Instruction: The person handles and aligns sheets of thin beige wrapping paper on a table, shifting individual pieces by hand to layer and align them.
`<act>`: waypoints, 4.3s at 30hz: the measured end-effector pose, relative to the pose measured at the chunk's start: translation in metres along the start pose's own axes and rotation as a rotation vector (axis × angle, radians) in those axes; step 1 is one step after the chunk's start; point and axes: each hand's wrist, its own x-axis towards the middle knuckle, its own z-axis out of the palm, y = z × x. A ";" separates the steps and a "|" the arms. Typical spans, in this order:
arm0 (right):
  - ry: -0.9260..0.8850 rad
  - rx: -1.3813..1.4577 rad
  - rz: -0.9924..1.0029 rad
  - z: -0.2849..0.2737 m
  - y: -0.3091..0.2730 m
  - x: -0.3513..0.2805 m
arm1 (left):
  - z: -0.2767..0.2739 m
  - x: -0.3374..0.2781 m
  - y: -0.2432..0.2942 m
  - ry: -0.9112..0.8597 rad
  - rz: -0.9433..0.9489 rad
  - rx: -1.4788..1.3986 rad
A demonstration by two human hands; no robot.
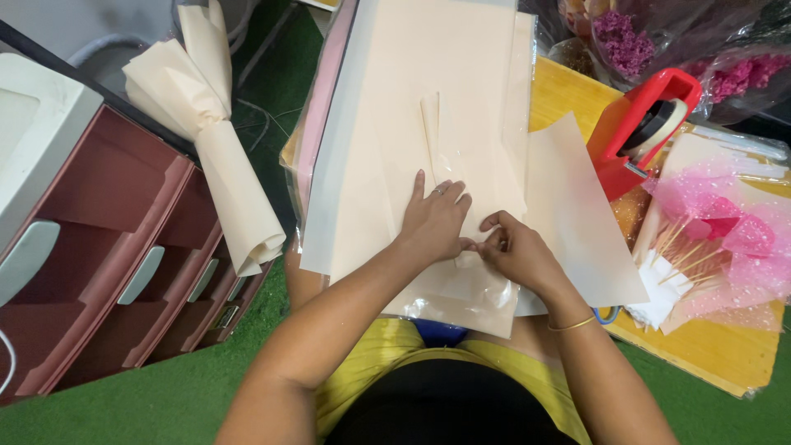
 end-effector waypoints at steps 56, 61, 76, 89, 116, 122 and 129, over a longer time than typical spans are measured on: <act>0.469 0.123 -0.195 0.025 0.024 -0.042 | 0.009 -0.034 0.015 0.296 -0.438 -0.925; 0.436 0.771 -0.146 -0.007 0.012 -0.043 | 0.049 -0.044 0.003 0.400 -0.182 -1.387; 0.490 1.161 -0.305 -0.097 0.010 0.028 | 0.054 -0.084 -0.002 0.159 -0.110 -1.195; 0.393 0.906 -0.305 -0.091 -0.049 0.000 | -0.026 -0.090 0.030 0.108 0.005 -1.230; 0.652 0.722 -0.374 -0.064 -0.013 0.056 | -0.053 -0.072 -0.097 0.681 -0.562 -1.321; 0.484 -0.231 0.082 -0.040 -0.053 0.033 | -0.065 -0.106 -0.129 0.878 -0.743 -1.338; 0.480 -0.026 0.150 -0.037 0.010 0.078 | -0.047 -0.108 -0.131 0.928 -0.746 -1.361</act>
